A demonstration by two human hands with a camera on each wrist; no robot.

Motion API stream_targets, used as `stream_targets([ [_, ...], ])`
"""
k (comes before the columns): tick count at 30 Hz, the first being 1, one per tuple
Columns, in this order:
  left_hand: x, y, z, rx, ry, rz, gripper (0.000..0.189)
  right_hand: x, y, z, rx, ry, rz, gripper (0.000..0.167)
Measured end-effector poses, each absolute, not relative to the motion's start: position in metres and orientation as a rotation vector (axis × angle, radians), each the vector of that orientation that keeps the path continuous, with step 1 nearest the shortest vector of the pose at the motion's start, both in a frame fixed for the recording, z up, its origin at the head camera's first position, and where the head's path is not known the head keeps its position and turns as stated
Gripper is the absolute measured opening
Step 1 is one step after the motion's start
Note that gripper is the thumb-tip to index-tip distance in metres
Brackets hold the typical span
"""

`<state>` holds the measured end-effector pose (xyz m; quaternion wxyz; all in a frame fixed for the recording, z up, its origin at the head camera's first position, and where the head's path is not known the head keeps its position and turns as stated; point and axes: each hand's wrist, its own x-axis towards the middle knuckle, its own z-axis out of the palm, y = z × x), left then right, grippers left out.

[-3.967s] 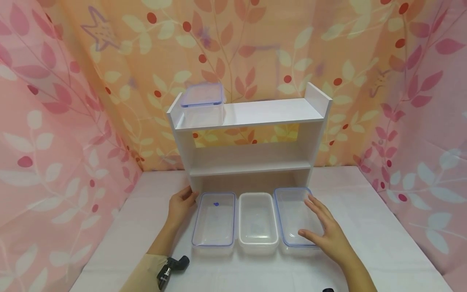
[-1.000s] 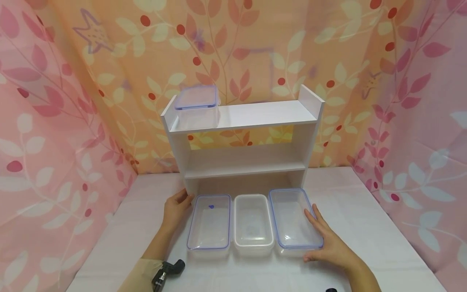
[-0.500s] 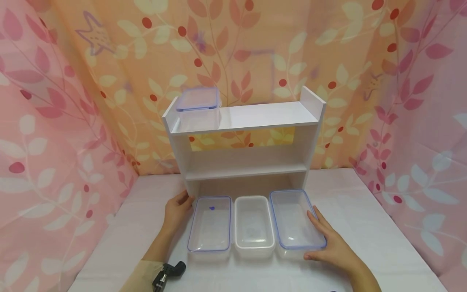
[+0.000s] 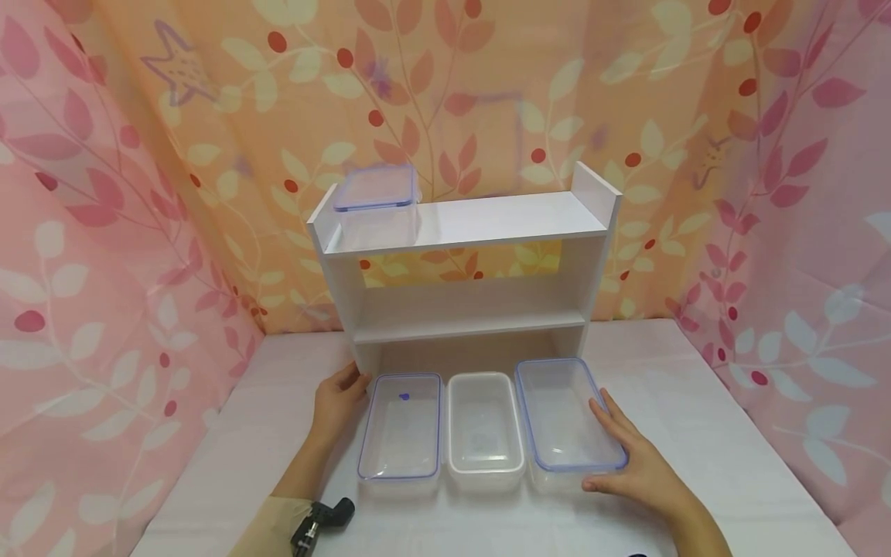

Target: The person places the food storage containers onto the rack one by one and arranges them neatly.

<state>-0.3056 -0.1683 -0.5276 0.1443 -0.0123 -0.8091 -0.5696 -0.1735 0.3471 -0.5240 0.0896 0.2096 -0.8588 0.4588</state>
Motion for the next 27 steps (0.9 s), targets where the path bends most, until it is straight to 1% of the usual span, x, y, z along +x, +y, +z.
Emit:
stream_targets([
  [16,-0.305,-0.169,-0.529,-0.043,-2.334,-1.648,0.045,-0.165,0.35,-0.511,0.574,-2.521,1.4,0.116],
  [27,-0.307,-0.168,-0.529,-0.04,-2.307,-1.653,0.042,-0.16,0.347,-0.492,0.597,-2.51,1.439,0.113],
])
